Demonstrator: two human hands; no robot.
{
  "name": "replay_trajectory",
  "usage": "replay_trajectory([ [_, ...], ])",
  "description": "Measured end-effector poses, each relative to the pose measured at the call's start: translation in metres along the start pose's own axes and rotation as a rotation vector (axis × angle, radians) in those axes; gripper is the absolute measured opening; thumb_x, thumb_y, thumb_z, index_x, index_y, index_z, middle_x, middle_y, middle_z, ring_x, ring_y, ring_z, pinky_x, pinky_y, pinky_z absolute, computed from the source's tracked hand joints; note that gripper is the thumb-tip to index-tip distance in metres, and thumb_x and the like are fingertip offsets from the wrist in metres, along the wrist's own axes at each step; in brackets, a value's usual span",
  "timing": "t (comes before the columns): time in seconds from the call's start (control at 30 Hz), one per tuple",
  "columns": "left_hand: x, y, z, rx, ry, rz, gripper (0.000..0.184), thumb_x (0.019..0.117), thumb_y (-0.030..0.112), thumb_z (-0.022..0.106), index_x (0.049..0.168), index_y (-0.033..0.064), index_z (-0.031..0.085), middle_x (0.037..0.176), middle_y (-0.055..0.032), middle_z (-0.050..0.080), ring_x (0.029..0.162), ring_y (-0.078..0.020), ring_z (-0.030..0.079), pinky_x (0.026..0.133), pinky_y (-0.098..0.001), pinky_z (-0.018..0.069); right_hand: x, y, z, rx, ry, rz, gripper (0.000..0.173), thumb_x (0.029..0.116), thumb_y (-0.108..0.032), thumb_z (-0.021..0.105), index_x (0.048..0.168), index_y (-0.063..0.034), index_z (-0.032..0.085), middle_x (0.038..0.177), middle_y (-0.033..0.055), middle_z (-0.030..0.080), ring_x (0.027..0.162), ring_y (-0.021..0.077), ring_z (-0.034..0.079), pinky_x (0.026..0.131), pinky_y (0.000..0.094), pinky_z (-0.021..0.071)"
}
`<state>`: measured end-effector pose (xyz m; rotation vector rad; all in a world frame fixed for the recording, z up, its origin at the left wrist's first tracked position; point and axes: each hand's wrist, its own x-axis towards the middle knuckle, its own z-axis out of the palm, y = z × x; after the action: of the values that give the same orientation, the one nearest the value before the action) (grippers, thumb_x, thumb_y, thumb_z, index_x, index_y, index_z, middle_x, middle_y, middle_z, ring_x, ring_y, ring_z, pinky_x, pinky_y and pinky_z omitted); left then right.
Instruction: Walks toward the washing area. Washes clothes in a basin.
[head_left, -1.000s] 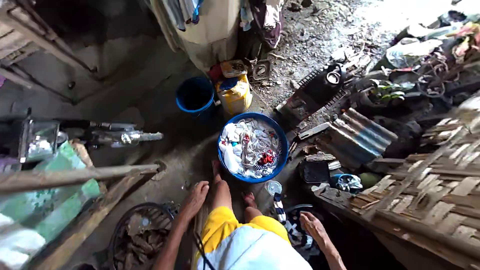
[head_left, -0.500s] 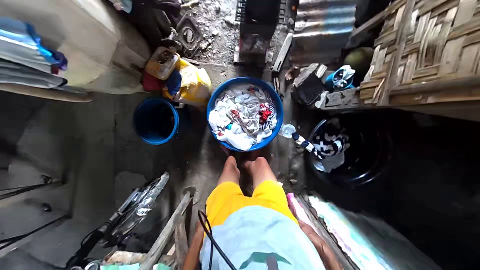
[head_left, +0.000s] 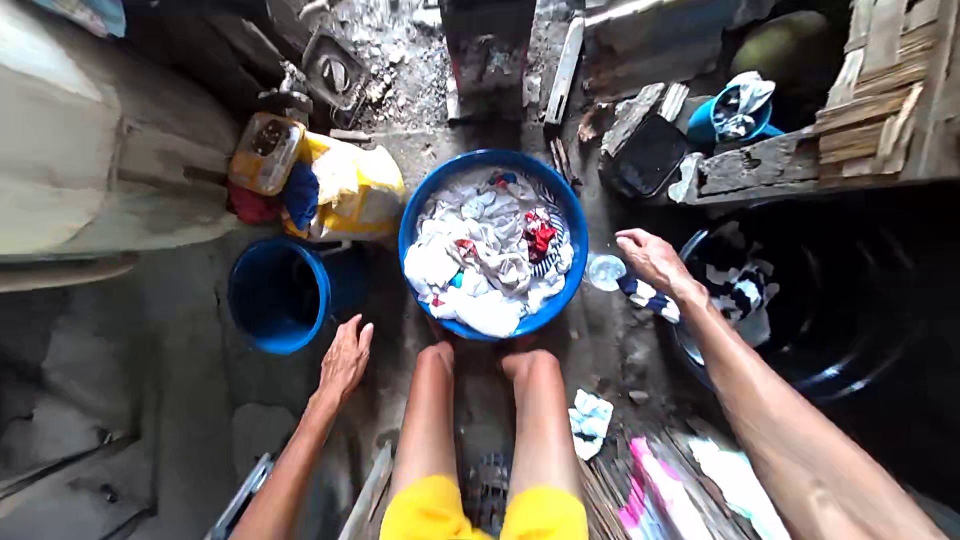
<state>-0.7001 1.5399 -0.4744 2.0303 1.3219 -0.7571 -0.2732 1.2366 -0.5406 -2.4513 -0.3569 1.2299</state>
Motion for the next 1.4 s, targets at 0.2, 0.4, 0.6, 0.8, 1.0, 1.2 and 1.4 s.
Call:
replay_trajectory([
  [0.2, 0.193, 0.085, 0.054, 0.379, -0.061, 0.473, 0.046, 0.1078, 0.029, 0.047, 0.142, -0.0003, 0.054, 0.143, -0.0289, 0.053, 0.134, -0.0454, 0.050, 0.111, -0.0591, 0.0382, 0.121, -0.056, 0.108, -0.382, -0.282, -0.199, 0.039, 0.1066, -0.029, 0.051, 0.122, 0.0025, 0.068, 0.120, 0.0300, 0.067, 0.118, 0.0479, 0.062, 0.100, 0.0681, 0.0435],
  [0.4, 0.314, 0.099, 0.150, 0.469, -0.063, 0.768, 0.036, 0.1023, 0.016, 0.053, 0.133, -0.0010, 0.061, 0.139, -0.0282, 0.056, 0.135, -0.0446, 0.049, 0.113, -0.0580, 0.0358, 0.165, -0.011, 0.238, -0.596, -0.504, -0.264, 0.059, 0.1022, -0.044, 0.059, 0.144, -0.0024, 0.053, 0.141, 0.0289, 0.056, 0.128, 0.0484, 0.055, 0.103, 0.0662, 0.0429],
  [0.6, 0.377, 0.116, 0.195, 0.516, -0.165, 1.057, 0.074, 0.0865, 0.018, 0.076, 0.153, 0.0073, 0.044, 0.158, -0.0253, 0.038, 0.148, -0.0467, 0.030, 0.118, -0.0661, 0.0209, 0.201, 0.038, 0.310, -0.532, -0.175, -0.425, 0.043, 0.0994, -0.031, 0.062, 0.130, -0.0019, 0.065, 0.133, 0.0322, 0.058, 0.123, 0.0492, 0.057, 0.095, 0.0618, 0.0487],
  [0.8, 0.398, 0.122, 0.195, 0.362, -0.227, 0.898, 0.078, 0.0922, 0.038, 0.073, 0.157, 0.0118, 0.038, 0.160, -0.0188, 0.037, 0.146, -0.0393, 0.037, 0.116, -0.0604, 0.0307, 0.189, 0.027, 0.269, 0.352, -0.150, -0.477, 0.034, 0.1079, -0.020, 0.046, 0.127, 0.0050, 0.059, 0.113, 0.0129, 0.066, 0.103, 0.0147, 0.064, 0.094, 0.0345, 0.0521],
  [1.0, 0.363, 0.141, 0.180, -0.059, -0.305, 0.784, 0.051, 0.0933, 0.033, 0.071, 0.129, -0.0020, 0.061, 0.122, -0.0241, 0.065, 0.115, -0.0341, 0.062, 0.103, -0.0565, 0.0447, 0.108, -0.033, 0.195, 1.011, -0.009, -0.649, 0.034, 0.1102, -0.028, 0.035, 0.108, -0.0120, 0.065, 0.087, -0.0029, 0.072, 0.083, 0.0064, 0.070, 0.078, 0.0266, 0.0596],
  [1.2, 0.303, 0.148, 0.125, -0.498, -0.225, 0.947, 0.020, 0.0971, 0.016, 0.066, 0.111, 0.0018, 0.067, 0.094, -0.0009, 0.070, 0.085, -0.0042, 0.065, 0.083, -0.0275, 0.0555, 0.048, -0.065, 0.130, 1.046, 0.083, -0.985, 0.023, 0.1067, -0.036, 0.050, 0.106, -0.0238, 0.069, 0.094, -0.0093, 0.072, 0.084, 0.0008, 0.069, 0.073, 0.0203, 0.0600],
  [1.4, 0.240, 0.167, 0.033, -0.783, 0.205, 1.137, 0.010, 0.1006, 0.013, 0.058, 0.108, 0.0095, 0.065, 0.086, 0.0065, 0.068, 0.076, 0.0010, 0.063, 0.072, -0.0211, 0.0559, 0.010, -0.070, 0.066, 0.824, 0.488, -1.183, 0.018, 0.1067, -0.030, 0.050, 0.102, -0.0276, 0.068, 0.092, -0.0148, 0.070, 0.085, -0.0034, 0.068, 0.076, 0.0180, 0.0589],
])
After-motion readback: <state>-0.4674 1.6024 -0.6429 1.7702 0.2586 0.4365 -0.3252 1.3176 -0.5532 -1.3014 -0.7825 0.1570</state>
